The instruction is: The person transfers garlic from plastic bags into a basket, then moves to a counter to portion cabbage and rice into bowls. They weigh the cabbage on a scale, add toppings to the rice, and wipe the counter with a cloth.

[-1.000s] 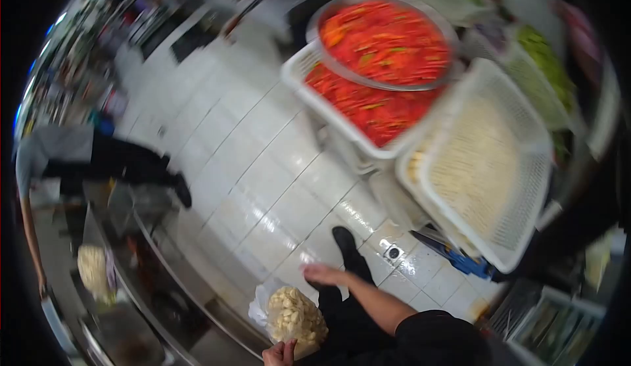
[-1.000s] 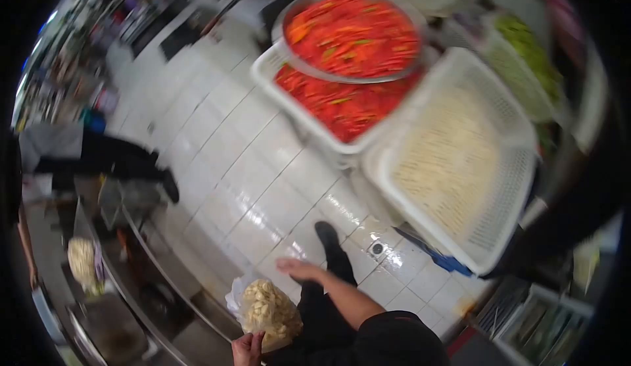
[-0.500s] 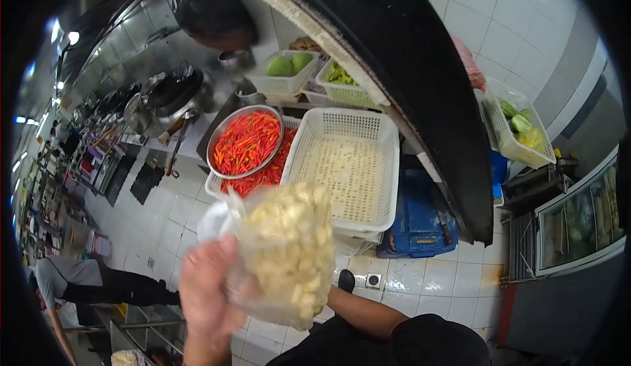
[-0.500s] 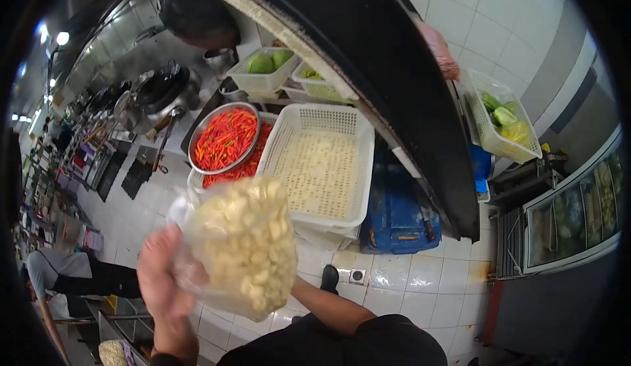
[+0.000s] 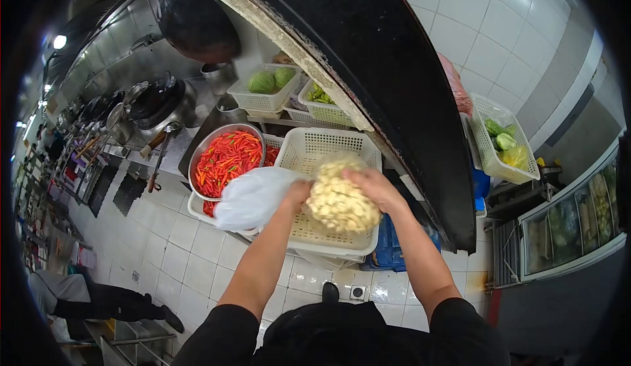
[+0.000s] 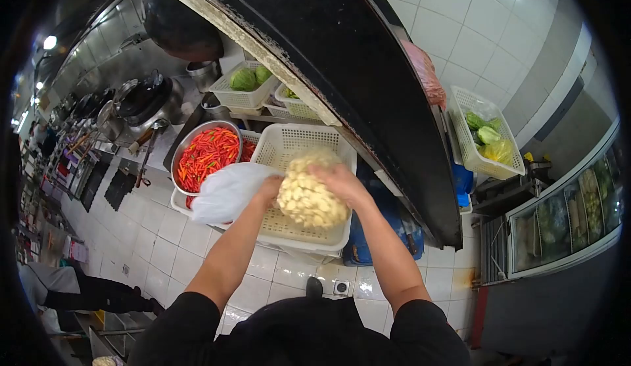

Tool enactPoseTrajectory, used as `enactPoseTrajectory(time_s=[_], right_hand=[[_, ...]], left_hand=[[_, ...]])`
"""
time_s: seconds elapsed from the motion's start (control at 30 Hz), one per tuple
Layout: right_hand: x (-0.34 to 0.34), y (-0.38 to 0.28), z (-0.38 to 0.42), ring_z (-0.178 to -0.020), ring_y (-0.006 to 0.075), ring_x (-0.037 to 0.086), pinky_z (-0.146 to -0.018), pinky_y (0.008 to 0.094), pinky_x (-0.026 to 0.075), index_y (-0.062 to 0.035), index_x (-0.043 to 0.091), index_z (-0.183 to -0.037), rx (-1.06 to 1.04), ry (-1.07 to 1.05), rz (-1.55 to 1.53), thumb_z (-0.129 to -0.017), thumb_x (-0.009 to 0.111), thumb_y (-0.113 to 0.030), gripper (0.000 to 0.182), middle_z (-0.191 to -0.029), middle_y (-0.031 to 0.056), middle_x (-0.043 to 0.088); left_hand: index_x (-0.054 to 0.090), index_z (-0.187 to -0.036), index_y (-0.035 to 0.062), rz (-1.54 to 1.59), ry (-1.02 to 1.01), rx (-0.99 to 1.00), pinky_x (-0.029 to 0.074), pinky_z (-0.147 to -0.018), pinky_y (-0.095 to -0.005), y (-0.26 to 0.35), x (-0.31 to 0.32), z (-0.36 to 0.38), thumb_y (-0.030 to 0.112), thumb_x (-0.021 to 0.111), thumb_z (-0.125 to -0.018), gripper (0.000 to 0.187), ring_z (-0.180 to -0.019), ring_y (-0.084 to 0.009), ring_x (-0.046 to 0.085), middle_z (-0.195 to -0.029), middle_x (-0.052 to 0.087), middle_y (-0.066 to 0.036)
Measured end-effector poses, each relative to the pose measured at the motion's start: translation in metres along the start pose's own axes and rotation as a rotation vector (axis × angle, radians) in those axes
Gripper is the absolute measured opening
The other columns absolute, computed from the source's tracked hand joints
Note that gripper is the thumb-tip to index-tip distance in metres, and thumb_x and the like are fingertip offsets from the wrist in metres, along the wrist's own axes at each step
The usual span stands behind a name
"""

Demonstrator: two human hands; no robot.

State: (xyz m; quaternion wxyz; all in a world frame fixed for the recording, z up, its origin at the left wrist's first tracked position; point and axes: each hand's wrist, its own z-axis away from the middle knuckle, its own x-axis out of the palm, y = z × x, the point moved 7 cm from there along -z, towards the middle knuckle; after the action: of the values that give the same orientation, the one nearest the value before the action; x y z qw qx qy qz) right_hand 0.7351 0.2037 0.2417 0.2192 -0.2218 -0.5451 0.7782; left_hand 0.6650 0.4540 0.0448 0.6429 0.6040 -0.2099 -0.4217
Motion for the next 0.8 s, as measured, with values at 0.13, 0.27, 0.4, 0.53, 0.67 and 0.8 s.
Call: enactPoseTrajectory(time_s=[0.13, 0.27, 0.4, 0.53, 0.67, 0.8], right_hand=[[0.004, -0.004, 0.033, -0.092, 0.0347, 0.077, -0.085, 0.0419, 0.059, 0.0073, 0.059, -0.143, -0.084, 0.270, 0.544, -0.091, 0.082, -0.051, 0.082, -0.102, 0.0247, 0.077], [0.018, 0.050, 0.061, -0.093, 0.0396, 0.077, -0.085, 0.0442, 0.059, 0.0040, 0.057, -0.145, -0.137, 0.348, 0.609, -0.092, 0.081, -0.052, 0.081, -0.101, 0.0258, 0.076], [0.105, 0.086, 0.053, -0.094, 0.0443, 0.075, -0.085, 0.0493, 0.059, 0.0001, 0.053, -0.149, -0.040, 0.204, 0.766, -0.093, 0.080, -0.050, 0.080, -0.105, 0.0282, 0.075], [0.155, 0.090, 0.003, -0.093, 0.0424, 0.075, -0.085, 0.0530, 0.059, -0.0127, 0.054, -0.153, 0.079, 0.272, 0.866, -0.094, 0.079, -0.043, 0.070, -0.107, 0.0249, 0.073], [0.165, 0.096, -0.025, -0.091, 0.0351, 0.076, -0.084, 0.0462, 0.059, -0.0133, 0.062, -0.144, 0.089, 0.210, 1.093, -0.094, 0.076, -0.033, 0.055, -0.102, 0.0172, 0.074], [0.160, 0.099, -0.023, -0.101, 0.0303, 0.074, -0.083, 0.0436, 0.057, -0.0118, 0.074, -0.116, -0.076, 0.224, 1.153, -0.090, 0.074, -0.022, 0.028, -0.105, 0.0122, 0.073]], left_hand=[[0.072, -0.127, -0.0020, 0.108, -0.175, -0.313, 0.059, -0.079, -0.0400, -0.017, 0.001, 0.018, 0.031, 0.056, -0.108, 0.041, -0.093, -0.0276, 0.076, -0.109, 0.077, -0.017], [0.073, -0.119, -0.0065, -0.393, -0.116, -0.055, 0.057, -0.087, -0.0488, 0.056, -0.034, 0.043, 0.033, 0.050, -0.110, 0.046, -0.096, -0.0392, 0.075, -0.105, 0.076, -0.027], [0.073, -0.117, -0.0060, -0.947, -0.458, 0.229, 0.054, -0.095, -0.0552, 0.088, -0.012, 0.014, 0.036, 0.057, -0.109, 0.046, -0.106, -0.0485, 0.072, -0.112, 0.074, -0.034], [0.074, -0.118, -0.0045, -0.712, -0.438, 0.377, 0.055, -0.099, -0.0540, 0.174, 0.039, -0.074, 0.036, 0.059, -0.107, 0.045, -0.111, -0.0488, 0.071, -0.115, 0.074, -0.031], [0.075, -0.124, 0.0067, -1.086, -0.476, 0.888, 0.058, -0.095, -0.0485, 0.108, 0.140, -0.143, 0.039, 0.062, -0.105, 0.040, -0.110, -0.0399, 0.074, -0.124, 0.076, -0.020], [0.076, -0.122, 0.0094, -1.174, -0.672, 0.578, 0.057, -0.099, -0.0474, 0.135, 0.149, -0.145, 0.036, 0.068, -0.102, 0.034, -0.116, -0.0373, 0.071, -0.125, 0.075, -0.020]])
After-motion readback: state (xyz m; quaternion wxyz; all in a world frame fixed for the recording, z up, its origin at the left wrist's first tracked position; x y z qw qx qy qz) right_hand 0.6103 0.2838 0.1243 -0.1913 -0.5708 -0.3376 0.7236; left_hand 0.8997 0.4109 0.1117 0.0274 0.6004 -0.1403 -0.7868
